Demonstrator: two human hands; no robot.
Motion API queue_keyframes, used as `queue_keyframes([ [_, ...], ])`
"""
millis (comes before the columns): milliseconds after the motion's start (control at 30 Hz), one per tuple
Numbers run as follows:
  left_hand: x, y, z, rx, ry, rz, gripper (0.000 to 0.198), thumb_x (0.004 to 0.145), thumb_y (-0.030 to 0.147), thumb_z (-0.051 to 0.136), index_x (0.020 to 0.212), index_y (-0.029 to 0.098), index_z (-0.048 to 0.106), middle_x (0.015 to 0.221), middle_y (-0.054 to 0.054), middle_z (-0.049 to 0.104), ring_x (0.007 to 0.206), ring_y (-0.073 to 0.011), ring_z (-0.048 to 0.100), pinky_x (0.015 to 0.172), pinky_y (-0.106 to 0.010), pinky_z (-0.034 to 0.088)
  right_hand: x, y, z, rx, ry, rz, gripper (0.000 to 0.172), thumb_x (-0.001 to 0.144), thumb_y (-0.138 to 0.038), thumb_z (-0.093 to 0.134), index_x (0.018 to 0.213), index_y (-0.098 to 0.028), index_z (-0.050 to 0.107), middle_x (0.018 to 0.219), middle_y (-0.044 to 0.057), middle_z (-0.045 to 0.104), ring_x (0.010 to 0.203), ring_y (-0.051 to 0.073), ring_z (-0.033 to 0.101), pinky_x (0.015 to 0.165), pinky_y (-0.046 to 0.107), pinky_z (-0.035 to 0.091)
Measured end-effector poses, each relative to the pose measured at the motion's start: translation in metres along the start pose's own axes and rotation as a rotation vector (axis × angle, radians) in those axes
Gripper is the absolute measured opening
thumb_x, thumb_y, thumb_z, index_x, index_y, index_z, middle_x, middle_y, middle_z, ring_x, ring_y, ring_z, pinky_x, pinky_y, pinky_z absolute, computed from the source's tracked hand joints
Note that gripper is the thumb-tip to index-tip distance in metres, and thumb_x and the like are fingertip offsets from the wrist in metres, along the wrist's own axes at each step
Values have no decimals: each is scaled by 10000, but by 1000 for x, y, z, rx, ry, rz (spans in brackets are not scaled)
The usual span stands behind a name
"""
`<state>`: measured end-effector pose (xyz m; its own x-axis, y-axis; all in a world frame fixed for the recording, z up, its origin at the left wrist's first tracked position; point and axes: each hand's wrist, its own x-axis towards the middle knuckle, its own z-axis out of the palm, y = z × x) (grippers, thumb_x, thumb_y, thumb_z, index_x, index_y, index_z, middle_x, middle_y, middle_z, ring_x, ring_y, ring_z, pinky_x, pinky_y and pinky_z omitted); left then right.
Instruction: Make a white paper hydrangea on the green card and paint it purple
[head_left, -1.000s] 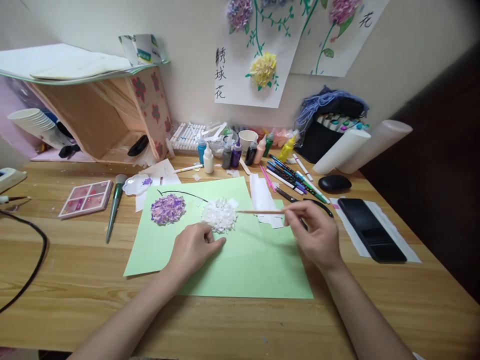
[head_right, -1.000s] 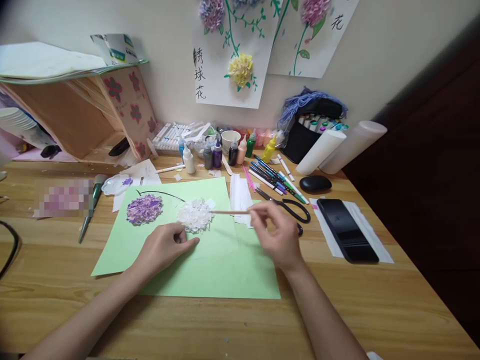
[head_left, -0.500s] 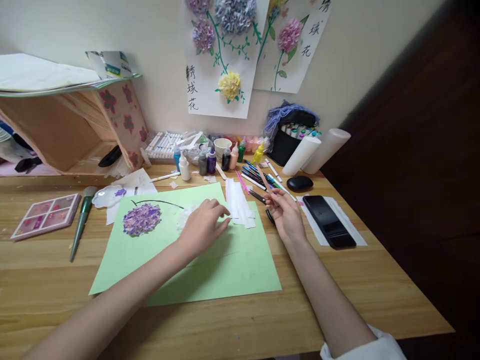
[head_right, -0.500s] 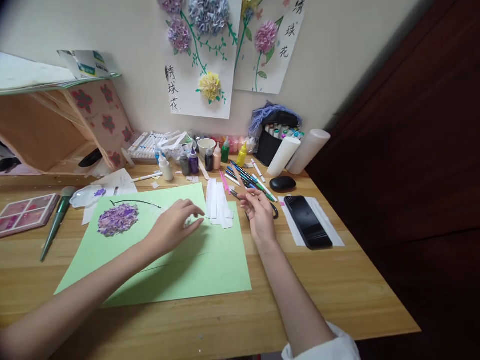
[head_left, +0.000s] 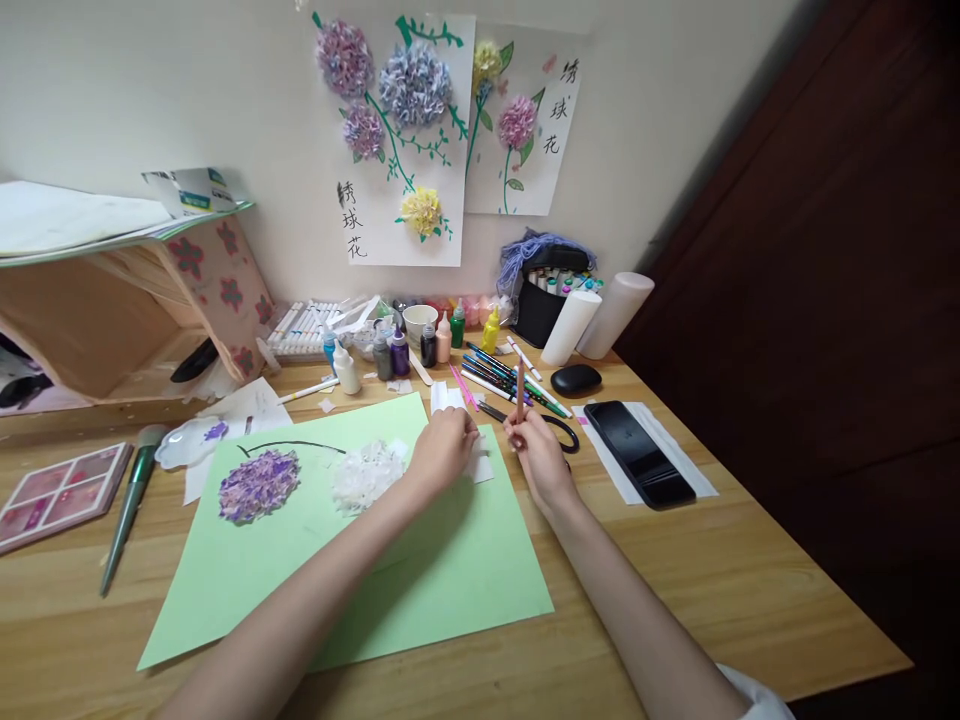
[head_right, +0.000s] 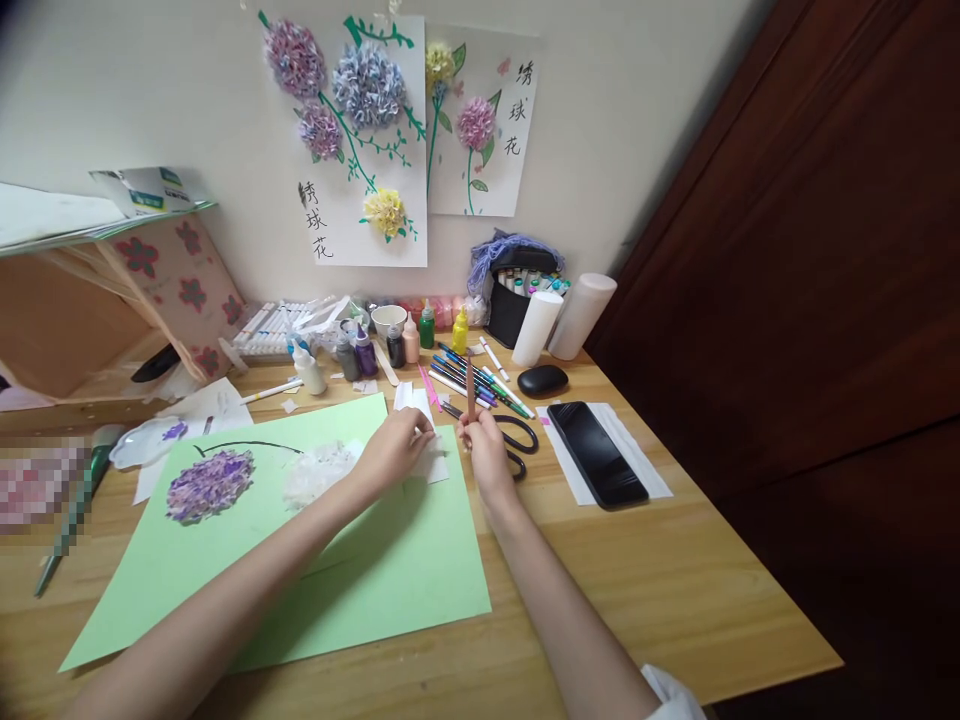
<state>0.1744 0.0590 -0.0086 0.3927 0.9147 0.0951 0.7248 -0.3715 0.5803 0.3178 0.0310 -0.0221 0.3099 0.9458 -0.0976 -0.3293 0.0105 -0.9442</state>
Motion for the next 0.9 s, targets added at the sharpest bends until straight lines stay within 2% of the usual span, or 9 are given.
queue_keyframes([
  [133, -12, 0, -16, -156, 95, -36, 76, 892, 204, 493, 857, 185, 558, 906, -48, 671, 854, -174, 616, 776, -296, 486, -8, 1, 8, -83, -63, 58, 253, 600, -322, 770, 766, -169, 657, 548, -62, 515, 501, 86, 399, 473, 218, 288],
  [267, -20, 2, -22, -273, 161, -90, 114, 895, 241, 495, 843, 169, 567, 872, -55, 689, 798, -160, 643, 729, -283, 514, -19, 1, 20, -97, -131, 81, 365, 579, -405, 814, 800, -140, 692, 539, -44, 543, 490, 89, 417, 479, 228, 295],
  [400, -23, 5, -21, -316, 189, -81, 107, 881, 248, 536, 830, 171, 590, 841, -43, 695, 767, -161, 645, 700, -281, 507, -21, 3, 22, -93, -135, 69, 362, 581, -442, 813, 746, -142, 696, 491, -64, 484, 430, 59, 298, 445, 231, 200],
  [467, -26, 7, -20, -298, 221, -63, 84, 873, 241, 558, 839, 178, 601, 868, -43, 689, 804, -178, 629, 745, -311, 484, -19, 4, 20, -92, -121, 52, 358, 578, -454, 813, 730, -149, 700, 484, -69, 467, 427, 56, 273, 443, 234, 180],
  [567, -30, 9, -19, -204, 277, 7, 86, 882, 229, 566, 869, 189, 641, 917, -50, 687, 889, -214, 607, 824, -363, 429, -18, 5, 18, -96, -88, 22, 334, 590, -451, 812, 724, -165, 703, 487, -69, 469, 443, 66, 300, 452, 235, 207],
  [700, -33, 10, -17, -105, 319, 115, 152, 908, 255, 558, 863, 191, 689, 879, -44, 713, 856, -211, 625, 788, -350, 425, -19, 1, 18, -111, -73, 4, 297, 606, -427, 813, 710, -172, 702, 490, -68, 470, 456, 72, 333, 466, 234, 246],
  [900, -32, 11, -20, -256, 302, 51, 145, 875, 283, 600, 830, 190, 703, 820, -26, 718, 738, -166, 626, 715, -298, 451, -19, 1, 16, -124, -87, 8, 303, 601, -424, 816, 721, -171, 701, 502, -70, 479, 456, 71, 349, 476, 236, 265],
])
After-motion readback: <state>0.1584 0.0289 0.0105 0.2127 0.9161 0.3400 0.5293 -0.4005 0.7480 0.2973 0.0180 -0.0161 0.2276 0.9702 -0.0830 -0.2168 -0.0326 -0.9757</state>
